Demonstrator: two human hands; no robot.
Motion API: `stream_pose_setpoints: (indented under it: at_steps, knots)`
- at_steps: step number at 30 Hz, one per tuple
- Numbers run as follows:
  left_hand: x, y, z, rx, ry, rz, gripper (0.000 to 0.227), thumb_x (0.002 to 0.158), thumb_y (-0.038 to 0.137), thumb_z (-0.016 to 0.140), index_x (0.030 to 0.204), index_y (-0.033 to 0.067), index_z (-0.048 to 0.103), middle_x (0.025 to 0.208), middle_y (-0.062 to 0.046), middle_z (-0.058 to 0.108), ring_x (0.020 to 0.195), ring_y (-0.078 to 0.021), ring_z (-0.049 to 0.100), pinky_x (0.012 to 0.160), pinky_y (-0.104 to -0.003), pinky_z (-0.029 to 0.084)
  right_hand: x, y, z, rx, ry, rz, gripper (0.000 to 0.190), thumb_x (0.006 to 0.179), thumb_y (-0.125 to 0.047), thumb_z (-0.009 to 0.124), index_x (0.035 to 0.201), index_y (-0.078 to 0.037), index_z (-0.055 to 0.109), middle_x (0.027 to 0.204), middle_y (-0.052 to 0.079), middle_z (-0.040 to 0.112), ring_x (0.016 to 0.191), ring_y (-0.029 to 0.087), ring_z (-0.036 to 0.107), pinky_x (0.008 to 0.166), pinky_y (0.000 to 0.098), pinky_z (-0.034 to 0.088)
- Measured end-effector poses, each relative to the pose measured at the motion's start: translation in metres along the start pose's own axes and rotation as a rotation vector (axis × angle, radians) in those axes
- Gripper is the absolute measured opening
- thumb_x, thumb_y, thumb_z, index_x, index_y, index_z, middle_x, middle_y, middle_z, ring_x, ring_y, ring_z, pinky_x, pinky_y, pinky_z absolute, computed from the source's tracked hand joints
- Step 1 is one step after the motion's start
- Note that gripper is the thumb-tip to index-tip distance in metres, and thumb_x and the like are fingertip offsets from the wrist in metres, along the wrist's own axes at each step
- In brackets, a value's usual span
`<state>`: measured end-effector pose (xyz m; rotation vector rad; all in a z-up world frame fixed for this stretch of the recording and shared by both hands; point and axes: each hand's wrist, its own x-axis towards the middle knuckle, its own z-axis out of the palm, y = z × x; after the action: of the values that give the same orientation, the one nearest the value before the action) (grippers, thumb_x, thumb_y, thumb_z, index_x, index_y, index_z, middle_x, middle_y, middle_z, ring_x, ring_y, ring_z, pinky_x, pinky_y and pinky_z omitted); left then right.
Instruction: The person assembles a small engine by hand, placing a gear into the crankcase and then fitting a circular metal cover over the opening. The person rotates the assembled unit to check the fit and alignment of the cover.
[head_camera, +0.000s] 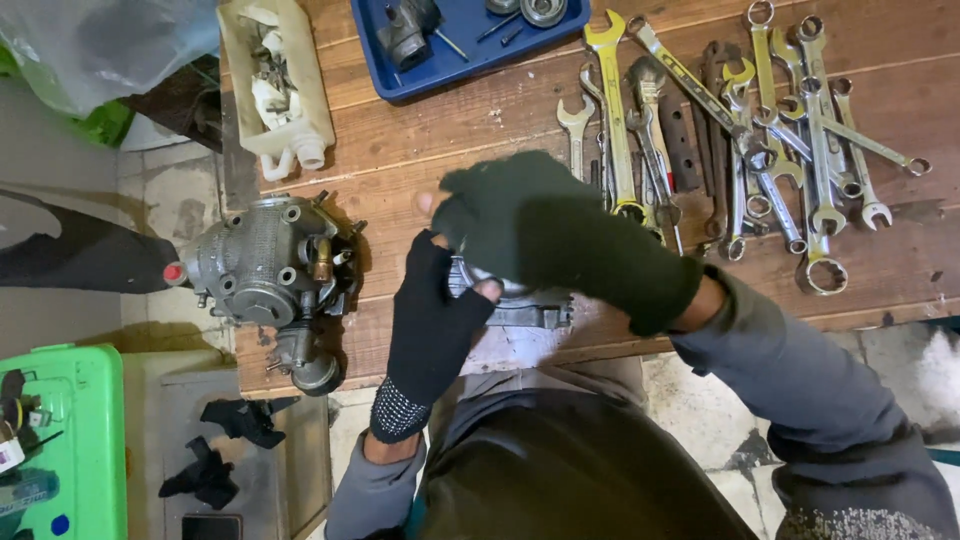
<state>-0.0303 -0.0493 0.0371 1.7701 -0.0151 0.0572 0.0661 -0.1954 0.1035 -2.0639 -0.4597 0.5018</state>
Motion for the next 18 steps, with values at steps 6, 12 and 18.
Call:
stream_pose_setpoints:
  at_steps: [6, 12, 18]
  knots:
    - [0.004, 0.043, 0.005, 0.130, -0.012, -0.354, 0.081, 0.082, 0.028, 0.080, 0.152, 0.0163, 0.041, 0.155, -0.013, 0.053, 0.148, -0.0338, 0.043, 0.123, -0.055, 0.033, -0.008, -0.019, 0.011, -0.634, -0.056, 0.068, 0.065, 0.103, -0.067, 0.027, 0.081, -0.017, 0.063, 0.074, 0.005, 0.071, 0.084, 0.035, 0.073, 0.080, 0.0420, 0.055]
    - [0.004, 0.012, 0.003, 0.146, 0.004, -0.354, 0.068, 0.081, 0.029, 0.083, 0.141, 0.0275, 0.050, 0.142, -0.003, 0.065, 0.140, -0.0290, 0.054, 0.117, -0.055, 0.044, -0.004, -0.021, 0.005, -0.684, -0.104, 0.118, 0.060, 0.102, -0.064, 0.029, 0.072, -0.023, 0.060, 0.069, 0.000, 0.070, 0.077, 0.025, 0.074, 0.078, 0.0351, 0.053]
    - [0.012, 0.037, 0.007, 0.243, 0.016, -0.435, 0.060, 0.082, 0.032, 0.064, 0.138, 0.0165, 0.049, 0.097, -0.009, 0.079, 0.082, -0.0228, 0.077, 0.068, -0.039, 0.059, -0.008, 0.013, 0.026, -0.662, 0.386, -0.416, 0.043, 0.091, -0.031, 0.062, 0.054, -0.013, 0.050, 0.043, -0.001, 0.040, 0.039, 0.015, 0.031, 0.041, 0.0362, 0.025]
